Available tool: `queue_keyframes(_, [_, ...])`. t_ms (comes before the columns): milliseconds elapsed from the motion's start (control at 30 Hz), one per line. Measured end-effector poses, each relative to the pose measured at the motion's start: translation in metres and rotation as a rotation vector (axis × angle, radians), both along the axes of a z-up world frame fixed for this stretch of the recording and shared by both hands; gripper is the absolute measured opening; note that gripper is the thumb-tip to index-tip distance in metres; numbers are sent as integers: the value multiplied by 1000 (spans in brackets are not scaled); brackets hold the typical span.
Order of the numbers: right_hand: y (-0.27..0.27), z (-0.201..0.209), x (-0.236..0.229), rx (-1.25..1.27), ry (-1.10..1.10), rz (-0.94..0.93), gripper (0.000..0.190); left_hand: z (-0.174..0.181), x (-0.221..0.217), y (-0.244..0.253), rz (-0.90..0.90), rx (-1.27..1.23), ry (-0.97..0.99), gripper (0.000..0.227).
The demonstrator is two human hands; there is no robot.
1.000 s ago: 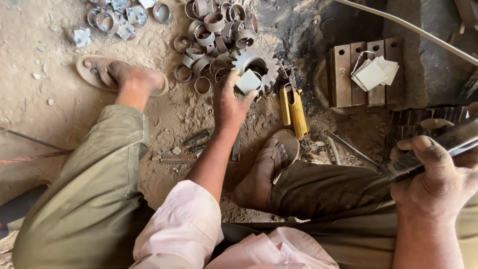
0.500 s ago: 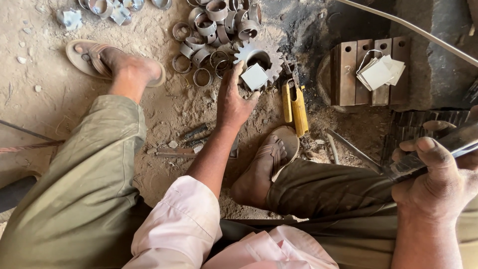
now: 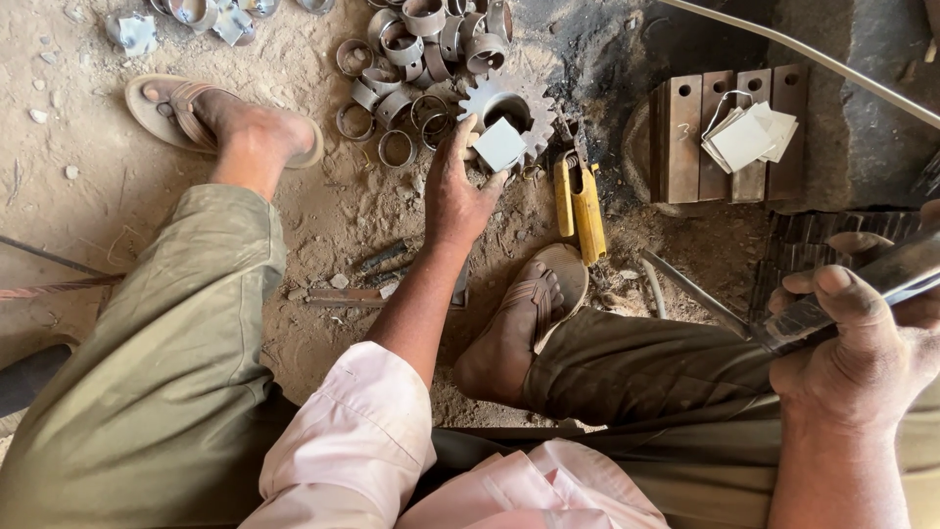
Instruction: The person sits on the ground and uses a handheld welding tool to attach small metal plates to a gear-shaped metal component. They repeatedly pick up plates, position them on the gear, and weld them in place, creating bright sparks.
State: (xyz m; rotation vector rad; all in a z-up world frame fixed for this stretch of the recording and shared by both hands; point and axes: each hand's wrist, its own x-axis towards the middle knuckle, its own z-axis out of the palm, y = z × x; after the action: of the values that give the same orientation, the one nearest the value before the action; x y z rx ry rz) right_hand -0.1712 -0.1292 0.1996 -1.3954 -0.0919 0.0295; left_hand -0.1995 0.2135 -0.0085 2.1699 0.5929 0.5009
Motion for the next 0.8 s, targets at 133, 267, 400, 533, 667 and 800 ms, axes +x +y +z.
queue_keyframes(133, [4,5,0,-43,-28,-2,50,2,0,0,-6,-28,11,100])
queue_keyframes(267, [5,4,1,-21,-16,10,41,0,0,0,-18,-29,-19,99])
queue_keyframes(400, [11,10,1,-40,-14,-14,49,1,-2,-1,-18,5,-21,99])
queue_keyframes(533, [15,13,0,-7,-10,1,45,9,-1,-2,-18,-35,-7,99])
queue_keyframes(667, [11,9,-1,-57,-10,-27,45,23,-5,5,-34,-94,44,105])
queue_keyframes(800, [-3,-1,-2,-7,45,-8,29,32,-36,55,-62,-399,268,90])
